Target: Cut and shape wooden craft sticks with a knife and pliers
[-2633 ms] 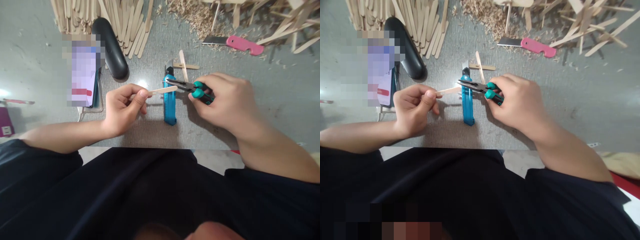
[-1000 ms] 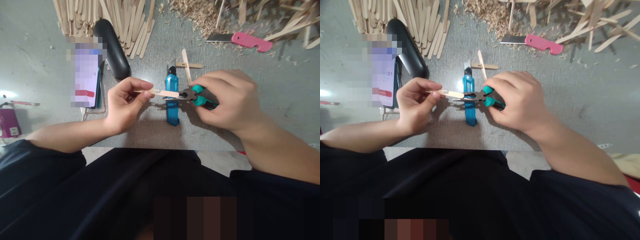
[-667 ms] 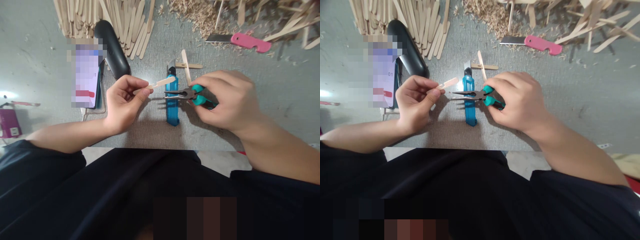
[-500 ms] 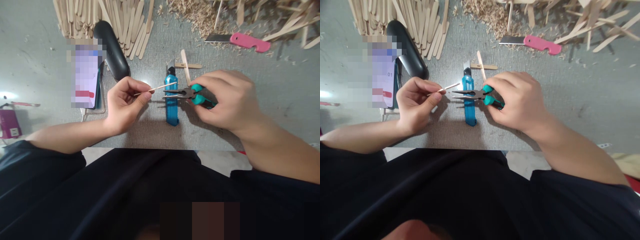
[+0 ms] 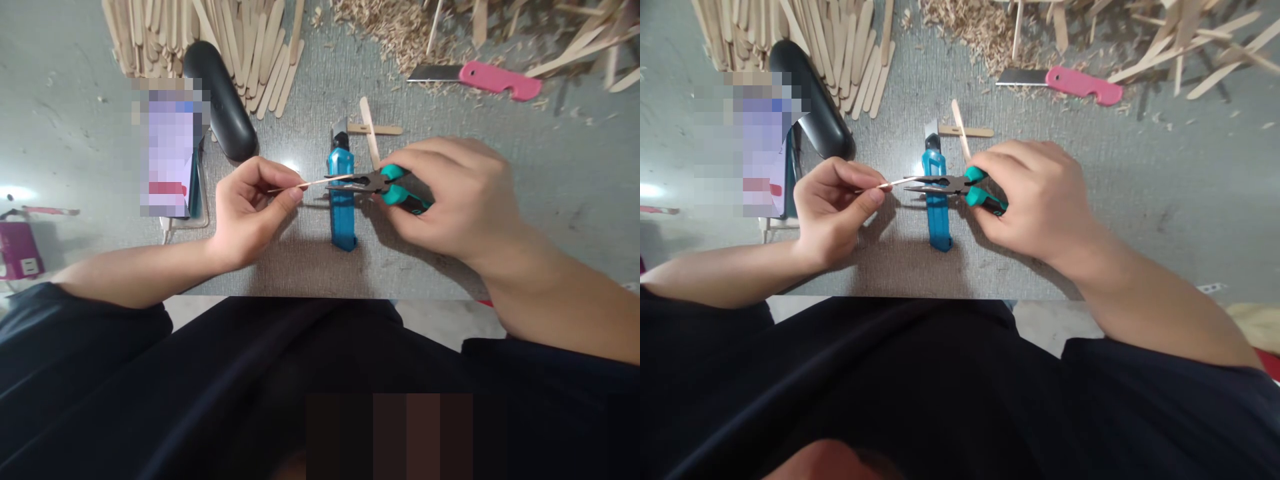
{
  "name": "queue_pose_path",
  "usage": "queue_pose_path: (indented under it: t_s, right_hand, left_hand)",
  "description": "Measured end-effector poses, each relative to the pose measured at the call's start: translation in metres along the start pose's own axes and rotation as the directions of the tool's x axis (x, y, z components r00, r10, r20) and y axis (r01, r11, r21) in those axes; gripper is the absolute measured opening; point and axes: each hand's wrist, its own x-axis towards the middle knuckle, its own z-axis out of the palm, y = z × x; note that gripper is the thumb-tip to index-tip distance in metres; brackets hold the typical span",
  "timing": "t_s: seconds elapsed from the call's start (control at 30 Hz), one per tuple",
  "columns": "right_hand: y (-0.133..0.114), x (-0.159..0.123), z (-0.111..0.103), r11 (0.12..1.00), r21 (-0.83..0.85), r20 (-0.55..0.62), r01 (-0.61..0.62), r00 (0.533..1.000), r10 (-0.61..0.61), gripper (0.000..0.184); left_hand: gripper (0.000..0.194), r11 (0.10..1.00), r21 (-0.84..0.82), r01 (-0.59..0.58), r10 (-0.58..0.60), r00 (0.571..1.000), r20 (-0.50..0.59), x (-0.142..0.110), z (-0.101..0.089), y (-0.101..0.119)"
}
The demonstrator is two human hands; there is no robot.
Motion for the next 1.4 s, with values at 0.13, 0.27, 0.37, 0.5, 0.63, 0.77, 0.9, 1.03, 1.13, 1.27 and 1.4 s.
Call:
queue_pose_path:
  t_s: [0.13,0.27,0.37,0.5,0.63,0.77,0.9,1.03,1.13,1.27,1.4]
  right_hand:
    - [-0.0004,0.0004,-0.0006,1.000,-0.013,0.010,-0.021,1.000,0.021,0.027]
    - [-0.0007,0.0001,-0.0006,1.000,-0.018,-0.006,-0.004,1.000,0.004,0.029]
    - [0.0016,-0.0009,0.0004,0.997,-0.049,-0.068,0.061,0.996,-0.064,0.032]
    - [0.0035,-0.0012,0.0005,0.997,-0.072,-0.039,0.036,0.998,-0.039,0.032]
    - [0.0040,-0.0005,0.0013,0.996,-0.074,-0.068,0.046,0.996,-0.051,0.032]
    - [0.0037,-0.0010,0.0002,0.996,-0.073,-0.052,0.043,0.998,-0.047,0.032]
    - [0.0016,-0.0012,-0.0034,0.998,-0.054,-0.004,-0.017,1.000,0.017,0.028]
    - [0.0003,0.0000,-0.0036,0.999,-0.040,-0.023,-0.028,0.999,0.027,0.024]
    - [0.0006,0.0013,-0.0020,0.999,-0.034,-0.036,-0.031,0.999,0.030,0.024]
    - [0.0030,0.0026,0.0018,0.999,-0.032,-0.092,0.030,0.995,-0.033,0.023]
    - [0.0039,0.0016,0.0049,0.999,-0.031,-0.107,0.043,0.993,-0.046,0.026]
  left_hand:
    - [0.034,0.998,0.014,0.061,-0.061,0.998,0.029,-0.0003,-0.0004,0.0015]
    - [0.027,0.998,0.041,0.038,-0.040,0.998,0.044,-0.0003,-0.0011,0.0021]
    - [0.022,0.998,0.057,0.019,-0.020,1.000,0.019,0.0000,-0.0020,0.0003]
    - [0.026,0.999,0.034,0.016,-0.016,1.000,0.003,-0.0005,-0.0023,-0.0014]
    - [0.030,0.998,0.026,0.049,-0.049,0.999,-0.005,-0.0014,-0.0015,-0.0003]
    - [0.034,0.995,0.055,0.079,-0.079,0.997,-0.008,-0.0017,-0.0025,0.0001]
    - [0.035,0.990,0.083,0.111,-0.110,0.994,-0.020,-0.0018,-0.0046,-0.0002]
    - [0.038,0.986,0.069,0.151,-0.150,0.988,-0.021,-0.0011,-0.0028,0.0025]
    - [0.038,0.990,0.054,0.128,-0.127,0.992,-0.021,0.0003,-0.0003,0.0049]
    - [0.036,0.990,0.081,0.114,-0.116,0.993,0.019,0.0024,-0.0005,0.0050]
    - [0.036,0.987,0.139,0.079,-0.083,0.996,0.026,0.0032,-0.0022,0.0046]
